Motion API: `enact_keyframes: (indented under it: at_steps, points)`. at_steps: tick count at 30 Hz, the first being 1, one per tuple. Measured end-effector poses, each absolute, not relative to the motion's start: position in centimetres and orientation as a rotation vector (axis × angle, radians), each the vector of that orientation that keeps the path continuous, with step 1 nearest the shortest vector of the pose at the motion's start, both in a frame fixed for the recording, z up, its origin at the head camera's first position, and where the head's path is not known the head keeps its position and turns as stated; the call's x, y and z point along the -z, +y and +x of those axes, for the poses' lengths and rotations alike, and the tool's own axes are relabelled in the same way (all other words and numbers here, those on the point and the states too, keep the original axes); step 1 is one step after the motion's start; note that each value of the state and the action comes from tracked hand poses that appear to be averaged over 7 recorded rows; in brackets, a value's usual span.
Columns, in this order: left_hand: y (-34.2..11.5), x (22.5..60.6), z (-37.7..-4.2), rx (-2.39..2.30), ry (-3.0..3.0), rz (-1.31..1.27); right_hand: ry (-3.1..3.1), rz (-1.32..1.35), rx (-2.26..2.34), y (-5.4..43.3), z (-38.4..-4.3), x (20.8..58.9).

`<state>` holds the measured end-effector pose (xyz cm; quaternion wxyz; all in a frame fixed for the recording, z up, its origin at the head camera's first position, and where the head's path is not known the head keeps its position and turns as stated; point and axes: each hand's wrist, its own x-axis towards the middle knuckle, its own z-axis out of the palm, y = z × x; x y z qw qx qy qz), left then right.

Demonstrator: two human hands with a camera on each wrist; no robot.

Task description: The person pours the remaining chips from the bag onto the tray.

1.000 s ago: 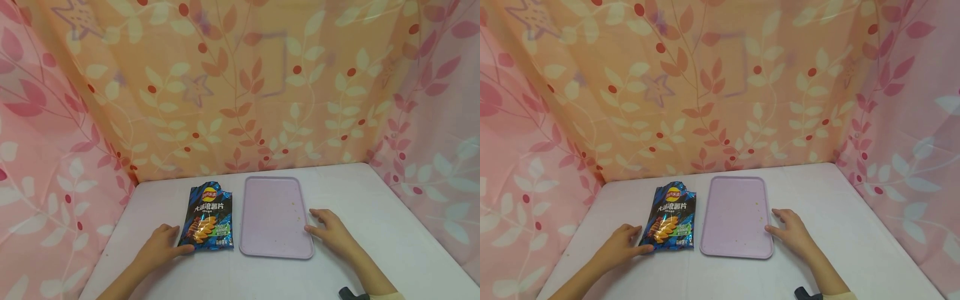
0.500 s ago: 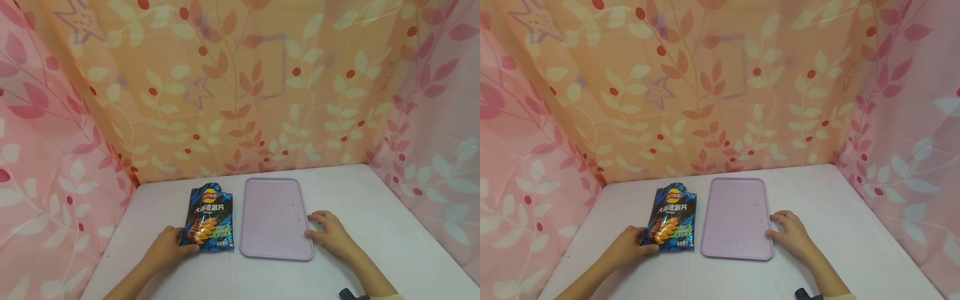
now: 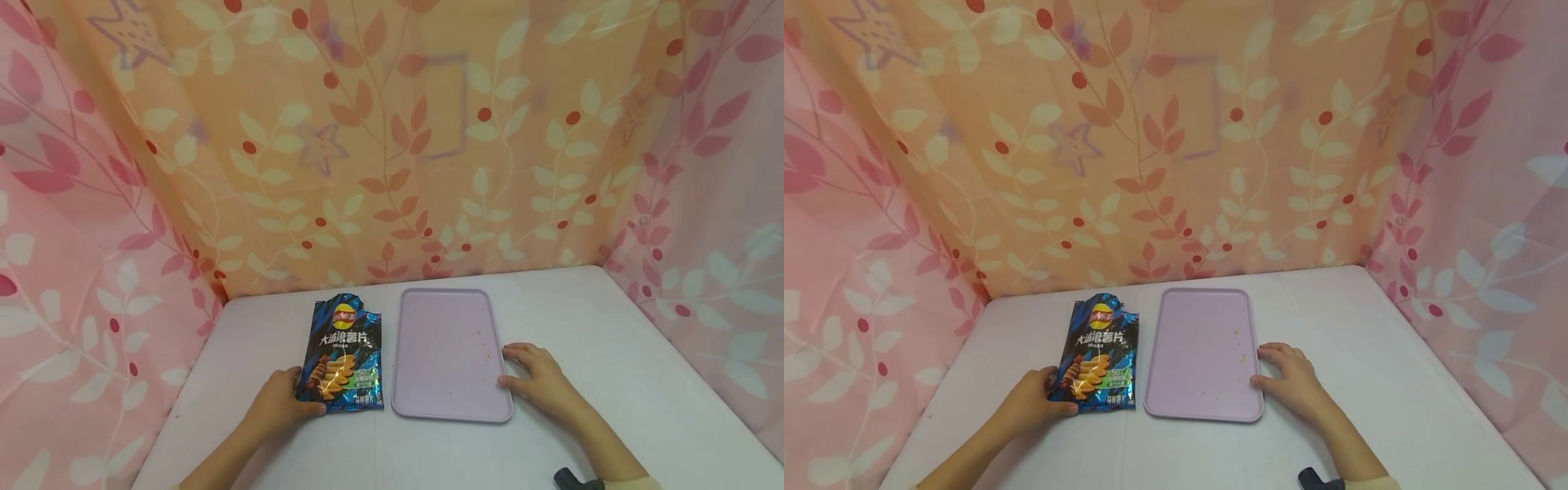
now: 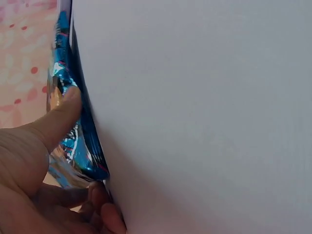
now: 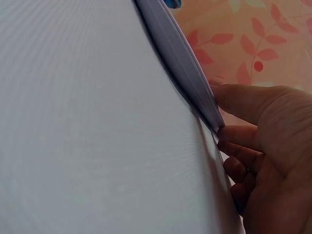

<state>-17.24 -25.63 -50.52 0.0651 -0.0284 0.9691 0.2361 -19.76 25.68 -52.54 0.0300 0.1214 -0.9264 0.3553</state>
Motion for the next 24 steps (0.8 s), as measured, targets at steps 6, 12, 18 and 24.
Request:
enact_keyframes:
  at_steps: [6,12,18,24]
  points:
    - [-25.1,50.1,-17.2,-0.753,2.909,-0.126,-2.852,0.369,-1.122,25.7,-19.9,52.5]
    - [-25.1,50.6,-17.1,-0.820,2.881,-0.176,-2.853,0.367,-1.126,25.7,-19.8,52.6]
    - [-25.1,51.1,-17.1,-0.876,2.879,-0.177,-2.855,0.371,-1.122,25.7,-19.8,52.6]
    - [-24.8,51.3,-16.8,-0.926,2.879,-0.170,-2.868,0.370,-1.122,25.7,-19.9,52.4]
